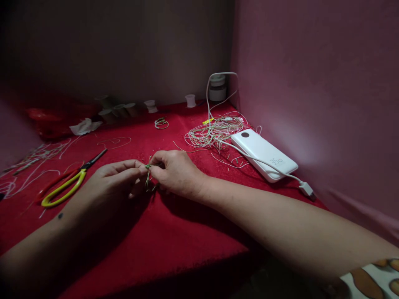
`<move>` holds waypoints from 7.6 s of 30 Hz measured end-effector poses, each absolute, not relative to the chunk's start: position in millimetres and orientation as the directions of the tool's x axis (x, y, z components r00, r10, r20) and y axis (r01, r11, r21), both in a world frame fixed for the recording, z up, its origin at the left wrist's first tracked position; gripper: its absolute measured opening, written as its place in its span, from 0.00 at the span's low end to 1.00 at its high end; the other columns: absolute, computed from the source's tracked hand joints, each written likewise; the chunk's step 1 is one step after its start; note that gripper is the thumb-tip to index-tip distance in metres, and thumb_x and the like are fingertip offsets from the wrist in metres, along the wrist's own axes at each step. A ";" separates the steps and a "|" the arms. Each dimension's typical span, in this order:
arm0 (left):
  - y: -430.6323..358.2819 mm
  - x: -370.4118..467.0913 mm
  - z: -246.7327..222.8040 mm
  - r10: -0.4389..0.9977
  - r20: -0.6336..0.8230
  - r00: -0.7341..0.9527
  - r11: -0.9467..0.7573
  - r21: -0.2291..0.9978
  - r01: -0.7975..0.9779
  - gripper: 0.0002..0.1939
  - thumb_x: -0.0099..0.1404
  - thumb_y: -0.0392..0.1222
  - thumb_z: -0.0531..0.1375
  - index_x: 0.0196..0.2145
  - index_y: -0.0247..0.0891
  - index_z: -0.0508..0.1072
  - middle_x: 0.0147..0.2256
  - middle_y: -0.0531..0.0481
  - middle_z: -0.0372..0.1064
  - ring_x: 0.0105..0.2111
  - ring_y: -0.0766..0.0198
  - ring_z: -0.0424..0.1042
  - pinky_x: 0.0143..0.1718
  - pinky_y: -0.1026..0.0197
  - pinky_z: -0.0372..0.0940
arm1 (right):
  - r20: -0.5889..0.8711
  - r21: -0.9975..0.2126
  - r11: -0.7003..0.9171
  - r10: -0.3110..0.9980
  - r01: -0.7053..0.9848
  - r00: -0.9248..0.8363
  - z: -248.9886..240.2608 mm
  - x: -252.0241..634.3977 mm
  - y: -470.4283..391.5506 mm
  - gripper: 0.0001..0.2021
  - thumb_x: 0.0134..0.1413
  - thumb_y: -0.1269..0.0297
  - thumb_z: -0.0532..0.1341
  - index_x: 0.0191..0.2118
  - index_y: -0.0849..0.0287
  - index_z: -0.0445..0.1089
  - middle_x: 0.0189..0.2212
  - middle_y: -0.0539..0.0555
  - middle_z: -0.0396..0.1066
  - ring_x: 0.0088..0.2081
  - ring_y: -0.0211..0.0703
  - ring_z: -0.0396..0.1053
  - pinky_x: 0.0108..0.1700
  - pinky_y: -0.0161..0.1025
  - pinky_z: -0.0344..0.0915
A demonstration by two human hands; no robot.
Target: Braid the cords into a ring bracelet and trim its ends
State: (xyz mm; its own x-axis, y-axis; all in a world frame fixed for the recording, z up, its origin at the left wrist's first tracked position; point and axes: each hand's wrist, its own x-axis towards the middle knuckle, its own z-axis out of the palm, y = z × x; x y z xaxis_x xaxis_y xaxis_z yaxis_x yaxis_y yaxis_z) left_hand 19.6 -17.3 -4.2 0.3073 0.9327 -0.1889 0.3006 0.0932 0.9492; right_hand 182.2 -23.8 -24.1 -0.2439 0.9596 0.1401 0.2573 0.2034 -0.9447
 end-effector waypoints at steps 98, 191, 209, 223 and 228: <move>-13.0 16.3 0.2 0.823 -0.403 0.401 0.333 0.913 0.235 0.09 0.57 0.40 0.64 0.24 0.34 0.70 0.13 0.52 0.62 0.09 0.71 0.57 0.09 0.71 0.54 | -0.036 -0.984 0.022 0.947 0.177 -0.319 -20.6 182.6 -23.2 0.06 0.58 0.74 0.53 0.32 0.61 0.64 0.15 0.45 0.63 0.14 0.32 0.64 0.15 0.27 0.59; 2.9 14.2 15.6 0.820 -0.497 0.283 0.569 0.761 -0.312 0.19 0.71 0.30 0.45 0.23 0.30 0.65 0.17 0.56 0.60 0.08 0.79 0.55 0.05 0.76 0.51 | 0.648 -0.567 0.630 0.739 0.531 -0.184 -29.3 190.9 -14.0 0.08 0.47 0.80 0.52 0.30 0.60 0.62 0.27 0.52 0.65 0.28 0.36 0.61 0.32 0.34 0.60; 2.8 12.3 12.9 0.825 -0.463 0.324 0.557 0.762 -0.331 0.18 0.70 0.28 0.45 0.25 0.30 0.66 0.19 0.54 0.60 0.10 0.79 0.57 0.07 0.78 0.52 | 0.608 -0.474 0.664 0.722 0.578 -0.331 -31.0 194.4 -14.3 0.07 0.55 0.77 0.56 0.34 0.65 0.71 0.30 0.56 0.74 0.31 0.38 0.69 0.35 0.35 0.63; 0.6 15.2 15.9 0.852 -0.454 0.262 0.521 0.785 -0.335 0.18 0.70 0.27 0.45 0.25 0.32 0.66 0.18 0.55 0.61 0.10 0.78 0.56 0.07 0.77 0.52 | 0.480 -0.621 0.541 0.835 0.567 -0.270 -25.2 193.5 -21.3 0.10 0.53 0.75 0.57 0.37 0.64 0.75 0.28 0.54 0.76 0.28 0.36 0.70 0.33 0.33 0.62; -0.8 16.5 16.1 0.859 -0.453 0.240 0.510 0.795 -0.328 0.17 0.70 0.27 0.46 0.26 0.33 0.66 0.17 0.55 0.60 0.09 0.77 0.55 0.07 0.76 0.51 | 0.482 -0.676 0.539 0.839 0.502 -0.251 -24.7 192.3 -21.0 0.09 0.51 0.77 0.58 0.36 0.64 0.75 0.27 0.52 0.76 0.27 0.35 0.70 0.33 0.32 0.62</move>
